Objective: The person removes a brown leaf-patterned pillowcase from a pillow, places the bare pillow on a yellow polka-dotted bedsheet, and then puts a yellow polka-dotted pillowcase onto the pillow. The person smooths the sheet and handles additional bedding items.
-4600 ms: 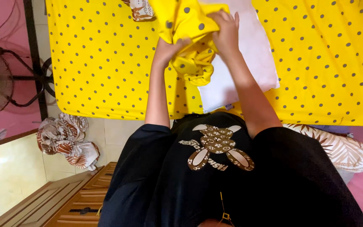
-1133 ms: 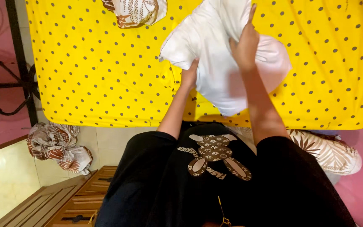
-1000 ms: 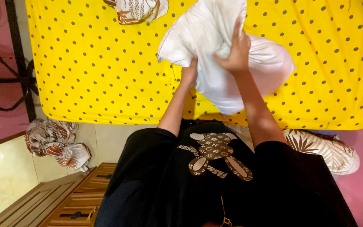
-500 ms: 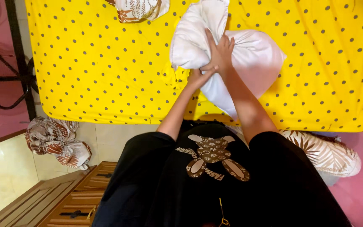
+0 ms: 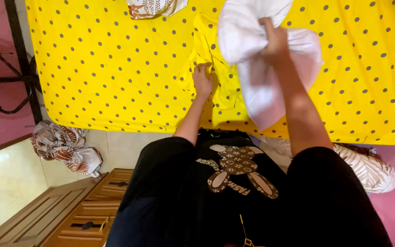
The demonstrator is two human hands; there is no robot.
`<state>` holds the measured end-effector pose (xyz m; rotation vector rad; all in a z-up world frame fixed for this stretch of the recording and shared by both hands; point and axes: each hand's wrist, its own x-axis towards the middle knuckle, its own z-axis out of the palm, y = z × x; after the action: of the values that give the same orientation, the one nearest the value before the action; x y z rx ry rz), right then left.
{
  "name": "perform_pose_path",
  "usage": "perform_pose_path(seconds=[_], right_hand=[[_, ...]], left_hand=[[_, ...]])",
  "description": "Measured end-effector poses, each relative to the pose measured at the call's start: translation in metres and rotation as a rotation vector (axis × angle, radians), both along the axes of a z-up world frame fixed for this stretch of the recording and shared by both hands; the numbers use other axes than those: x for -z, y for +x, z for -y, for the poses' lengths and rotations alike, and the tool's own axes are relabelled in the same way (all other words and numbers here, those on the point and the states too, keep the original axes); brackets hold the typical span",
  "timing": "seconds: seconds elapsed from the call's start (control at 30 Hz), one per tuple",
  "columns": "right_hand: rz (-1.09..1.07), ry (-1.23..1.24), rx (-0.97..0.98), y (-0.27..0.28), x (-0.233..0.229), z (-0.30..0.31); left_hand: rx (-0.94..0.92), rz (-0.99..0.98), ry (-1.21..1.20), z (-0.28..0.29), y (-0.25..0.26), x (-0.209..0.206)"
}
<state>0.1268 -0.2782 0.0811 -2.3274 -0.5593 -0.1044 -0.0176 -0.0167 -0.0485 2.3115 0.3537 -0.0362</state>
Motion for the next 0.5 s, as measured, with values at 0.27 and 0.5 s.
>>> perform_pose_path(seconds=[0.27,0.5], right_hand=[[0.081,-0.021,-0.111,0.003,-0.045,0.047],[-0.170,-0.288,-0.114,-0.014,-0.022,0.064]], left_hand=[[0.121,-0.266,0.172,0.003,0.020,-0.018],[-0.399,0.248,-0.017,-0.079,0.035,0.016]])
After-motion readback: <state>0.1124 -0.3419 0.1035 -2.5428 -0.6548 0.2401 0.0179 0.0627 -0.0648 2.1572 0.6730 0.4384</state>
